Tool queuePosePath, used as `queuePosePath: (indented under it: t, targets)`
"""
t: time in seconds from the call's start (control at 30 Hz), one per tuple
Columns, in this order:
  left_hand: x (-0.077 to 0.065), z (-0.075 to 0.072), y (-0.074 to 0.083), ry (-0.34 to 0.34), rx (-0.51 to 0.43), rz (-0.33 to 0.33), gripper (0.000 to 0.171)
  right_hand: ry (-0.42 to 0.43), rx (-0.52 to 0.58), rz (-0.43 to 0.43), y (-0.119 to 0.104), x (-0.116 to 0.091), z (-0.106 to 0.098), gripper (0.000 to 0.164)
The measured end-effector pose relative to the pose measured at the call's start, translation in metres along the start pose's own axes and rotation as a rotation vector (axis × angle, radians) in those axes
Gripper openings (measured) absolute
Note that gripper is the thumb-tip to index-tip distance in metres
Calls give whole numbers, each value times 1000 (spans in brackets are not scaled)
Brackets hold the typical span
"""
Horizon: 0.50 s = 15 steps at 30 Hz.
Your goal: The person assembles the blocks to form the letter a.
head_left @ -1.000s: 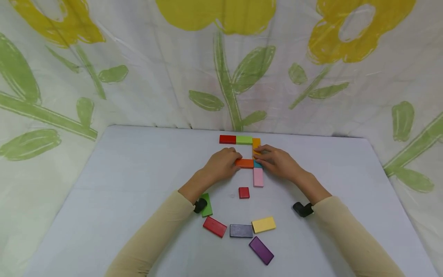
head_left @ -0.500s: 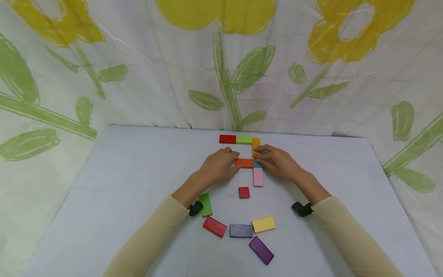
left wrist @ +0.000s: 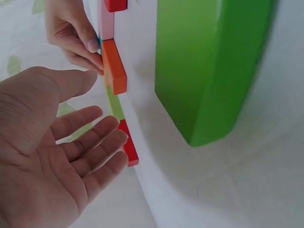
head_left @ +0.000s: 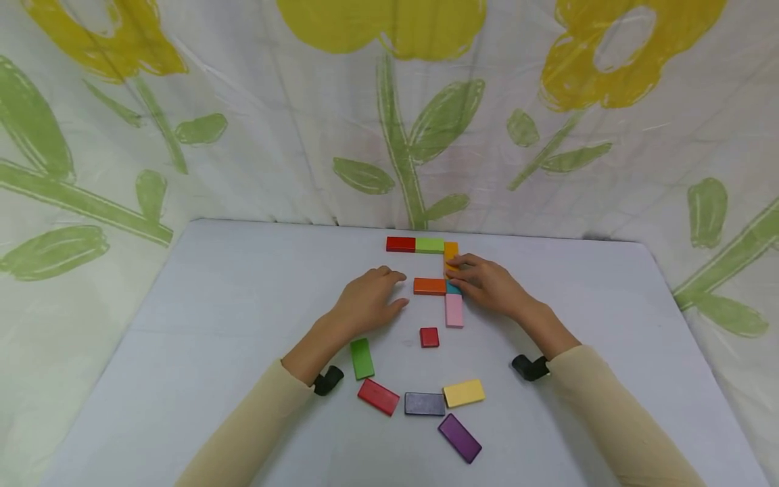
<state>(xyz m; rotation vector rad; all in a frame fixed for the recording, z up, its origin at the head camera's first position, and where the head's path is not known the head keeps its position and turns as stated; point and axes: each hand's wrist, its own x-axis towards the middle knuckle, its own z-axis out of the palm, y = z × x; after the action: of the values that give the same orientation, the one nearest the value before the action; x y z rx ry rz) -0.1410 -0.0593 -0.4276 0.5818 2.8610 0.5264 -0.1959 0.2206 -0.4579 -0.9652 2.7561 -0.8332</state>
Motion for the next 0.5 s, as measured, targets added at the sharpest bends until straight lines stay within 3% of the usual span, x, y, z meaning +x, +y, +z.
queuePosePath:
  t: [0.3,0.5]
  targets:
    - [-39,2,9,22,-62,-44,47,20,13,-1,2,-5,-1,32]
    - [-63,4,7,83,-45,-57,46,6,8,-13,-1,-3,-2,33]
